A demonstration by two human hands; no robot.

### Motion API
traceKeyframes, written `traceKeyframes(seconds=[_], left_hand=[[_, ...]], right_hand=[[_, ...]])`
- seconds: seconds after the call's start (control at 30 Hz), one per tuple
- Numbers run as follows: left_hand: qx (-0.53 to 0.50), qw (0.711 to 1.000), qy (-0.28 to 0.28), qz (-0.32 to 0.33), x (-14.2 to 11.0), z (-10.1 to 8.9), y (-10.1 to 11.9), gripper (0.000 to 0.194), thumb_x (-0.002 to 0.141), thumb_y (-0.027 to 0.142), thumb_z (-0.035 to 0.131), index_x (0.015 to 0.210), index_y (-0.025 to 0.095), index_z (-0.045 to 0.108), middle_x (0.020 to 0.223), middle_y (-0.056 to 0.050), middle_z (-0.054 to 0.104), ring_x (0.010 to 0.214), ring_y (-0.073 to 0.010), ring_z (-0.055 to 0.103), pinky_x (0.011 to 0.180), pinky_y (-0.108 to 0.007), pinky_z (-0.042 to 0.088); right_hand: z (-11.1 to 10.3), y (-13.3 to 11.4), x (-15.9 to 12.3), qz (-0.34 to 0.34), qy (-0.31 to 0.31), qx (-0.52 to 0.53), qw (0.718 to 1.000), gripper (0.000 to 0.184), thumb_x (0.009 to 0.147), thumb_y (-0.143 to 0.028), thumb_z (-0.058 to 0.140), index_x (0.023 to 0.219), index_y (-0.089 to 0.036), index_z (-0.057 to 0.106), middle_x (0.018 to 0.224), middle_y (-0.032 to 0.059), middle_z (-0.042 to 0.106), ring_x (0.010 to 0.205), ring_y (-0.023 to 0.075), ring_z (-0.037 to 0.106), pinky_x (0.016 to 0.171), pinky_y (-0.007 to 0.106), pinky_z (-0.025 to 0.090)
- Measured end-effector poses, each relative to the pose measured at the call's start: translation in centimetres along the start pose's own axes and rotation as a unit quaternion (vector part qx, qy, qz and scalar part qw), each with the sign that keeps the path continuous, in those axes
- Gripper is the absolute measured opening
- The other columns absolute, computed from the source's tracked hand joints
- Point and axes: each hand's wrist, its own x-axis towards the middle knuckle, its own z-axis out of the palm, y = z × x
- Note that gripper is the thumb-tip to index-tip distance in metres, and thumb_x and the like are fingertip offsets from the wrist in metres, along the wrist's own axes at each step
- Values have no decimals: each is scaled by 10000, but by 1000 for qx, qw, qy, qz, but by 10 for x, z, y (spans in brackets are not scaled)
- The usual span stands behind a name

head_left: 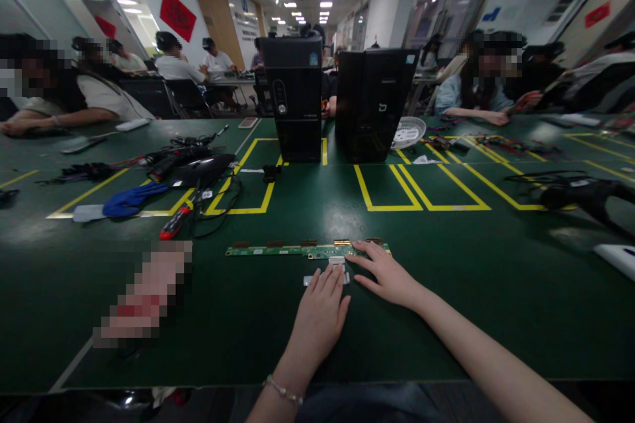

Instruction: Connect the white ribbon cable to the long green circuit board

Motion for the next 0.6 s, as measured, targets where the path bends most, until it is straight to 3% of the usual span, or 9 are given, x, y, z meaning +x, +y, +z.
traceKeyframes(seconds=[0.27,0.6], left_hand=[[-8,1000,-8,-12,1,-3,4,427,977,263,387,1346,76,493,1404,-153,529,1302,-258,483,1095,-450,396],[-12,999,-40,20,1,-9,-7,429,978,240,394,1370,81,464,1438,-142,493,1323,-236,460,1094,-411,398]], right_hand=[[0,-1,0,3,-7,-13,1000,490,948,-418,452,1414,-269,454,1468,109,401,1381,272,330,1127,524,291],[0,0,1,5,-15,-14,1000,490,950,-432,443,1413,-272,463,1473,111,399,1386,276,319,1118,525,297]])
